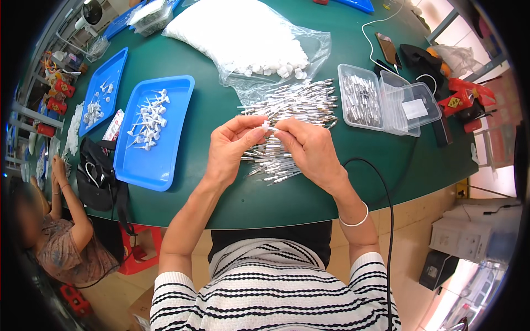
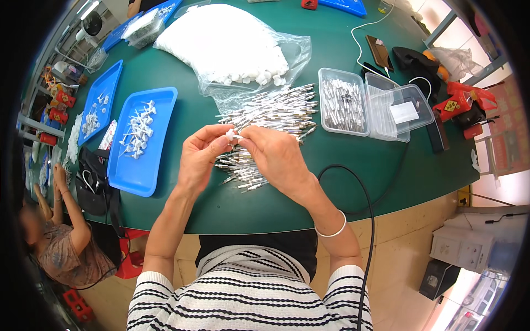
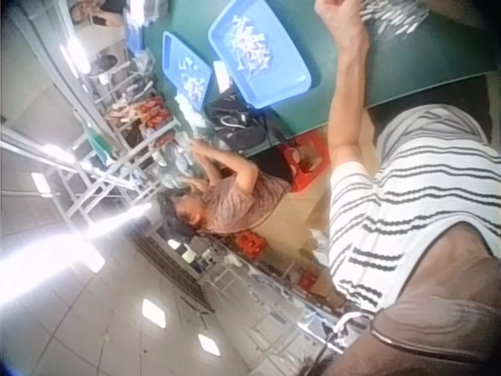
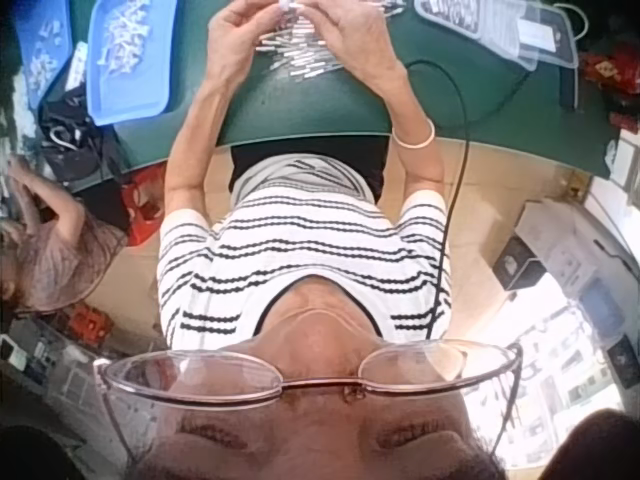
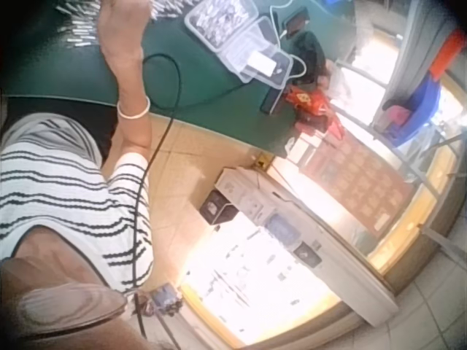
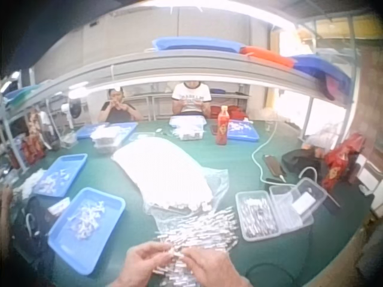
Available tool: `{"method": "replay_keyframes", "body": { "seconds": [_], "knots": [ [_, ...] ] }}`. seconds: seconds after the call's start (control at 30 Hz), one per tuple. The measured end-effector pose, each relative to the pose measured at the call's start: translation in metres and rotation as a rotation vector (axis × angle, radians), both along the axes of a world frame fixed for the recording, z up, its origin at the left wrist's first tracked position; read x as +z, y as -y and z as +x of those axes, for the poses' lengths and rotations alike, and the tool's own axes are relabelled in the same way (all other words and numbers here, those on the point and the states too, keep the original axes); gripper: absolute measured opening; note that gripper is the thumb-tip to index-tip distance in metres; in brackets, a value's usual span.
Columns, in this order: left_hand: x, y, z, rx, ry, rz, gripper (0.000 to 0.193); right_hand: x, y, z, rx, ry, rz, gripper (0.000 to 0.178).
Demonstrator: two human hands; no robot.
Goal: The person repeatedly picks up small white plastic caps and metal rods from a green table and inserts the rods into the caps. The assembled units are placed into a blue tray. The person works continuously with their hands visible in the foreground.
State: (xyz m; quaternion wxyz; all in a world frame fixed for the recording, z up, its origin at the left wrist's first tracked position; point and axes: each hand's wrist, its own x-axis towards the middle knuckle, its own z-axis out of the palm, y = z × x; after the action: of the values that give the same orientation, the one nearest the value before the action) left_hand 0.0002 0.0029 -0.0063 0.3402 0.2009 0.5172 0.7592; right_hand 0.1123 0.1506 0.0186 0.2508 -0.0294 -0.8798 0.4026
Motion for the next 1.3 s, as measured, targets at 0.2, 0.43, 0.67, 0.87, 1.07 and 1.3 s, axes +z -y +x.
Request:
{"method": "replay_keyframes", "body": {
  "seconds": [0.2, 0.43, 0.67, 0.87, 1.07, 1.3],
  "knots": [
    [-0.002, 0.002, -0.001, -0.033, -0.002, 0.020, 0.023, -0.007, 0.002, -0.002, -0.021, -0.153, 0.085, 0.009],
    [-0.004, 0.002, 0.001, -0.049, -0.012, 0.030, 0.021, -0.010, 0.001, -0.002, 0.020, -0.144, 0.068, 0.009],
    [-0.005, 0.000, 0.005, -0.040, 0.010, 0.093, 0.019, -0.017, 0.010, -0.004, -0.078, -0.204, 0.132, 0.009],
    [0.003, 0.001, 0.011, -0.037, -0.056, 0.138, 0.021, -0.017, 0.007, -0.004, 0.021, -0.156, -0.142, 0.007],
    [0.010, 0.004, 0.012, -0.064, -0.163, 0.250, 0.019, -0.020, 0.014, -0.002, 0.054, -0.139, -0.323, 0.005],
    [0.011, 0.004, 0.016, -0.040, -0.246, 0.304, 0.017, -0.025, 0.022, 0.001, 0.092, -0.117, -0.519, 0.009]
  ]
}}
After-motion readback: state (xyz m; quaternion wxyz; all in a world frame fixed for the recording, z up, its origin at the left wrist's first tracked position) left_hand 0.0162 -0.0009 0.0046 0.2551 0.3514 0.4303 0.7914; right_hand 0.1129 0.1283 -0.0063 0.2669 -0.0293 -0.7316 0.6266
